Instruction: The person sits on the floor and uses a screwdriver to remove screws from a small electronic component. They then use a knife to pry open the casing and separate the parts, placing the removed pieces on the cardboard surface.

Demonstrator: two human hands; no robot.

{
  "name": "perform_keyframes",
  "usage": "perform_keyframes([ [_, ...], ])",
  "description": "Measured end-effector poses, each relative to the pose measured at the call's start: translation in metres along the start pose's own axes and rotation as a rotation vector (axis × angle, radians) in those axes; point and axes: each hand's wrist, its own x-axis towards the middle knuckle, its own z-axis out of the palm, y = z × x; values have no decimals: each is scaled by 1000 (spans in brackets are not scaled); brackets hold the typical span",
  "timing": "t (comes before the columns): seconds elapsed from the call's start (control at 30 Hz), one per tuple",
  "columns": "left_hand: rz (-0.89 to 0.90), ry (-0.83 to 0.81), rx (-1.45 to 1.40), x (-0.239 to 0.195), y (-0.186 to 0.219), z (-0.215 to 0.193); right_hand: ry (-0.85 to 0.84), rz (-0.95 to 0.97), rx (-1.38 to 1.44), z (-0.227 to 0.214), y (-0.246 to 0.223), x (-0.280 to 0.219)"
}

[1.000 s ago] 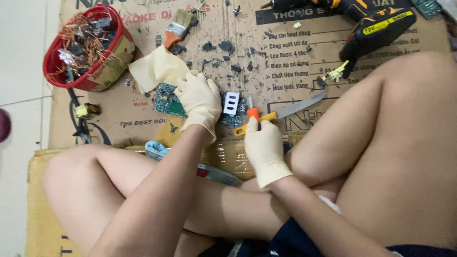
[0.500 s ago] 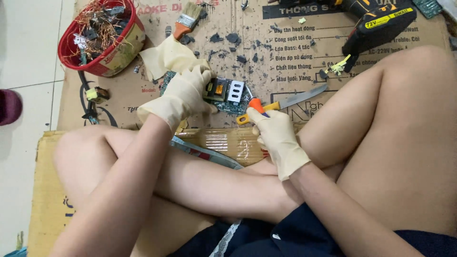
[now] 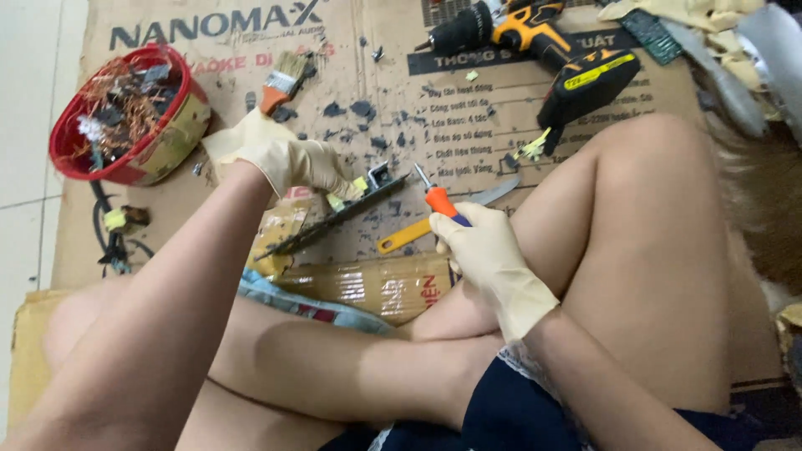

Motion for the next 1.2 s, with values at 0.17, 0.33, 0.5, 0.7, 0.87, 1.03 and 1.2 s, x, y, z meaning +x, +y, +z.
perform_keyframes([
  [0.17,-98,80,-139,1,-5,-11,-6,1,-27,-13,-14,12],
  [0.33,-243,147,-262,-43,-4,9,17,-23,-117,-14,-19,28],
  [0.5,-520,135,-322,-69,45,11,-108,-114,-509,-24,-67,66],
  [0.7,-562,159,-179,-62,34,32,-350,27,-1033,-9,-142,78],
  [0.87,-474,282,-105,-55,30,31,-406,7,-1209,21,-151,95],
  [1.03,-403,294,-99,-59,29,25,-396,25,-1276,48,-160,87],
  [1.2,-282,127,-242,-70,29,-5,-496,11,-1502,74,-177,102],
])
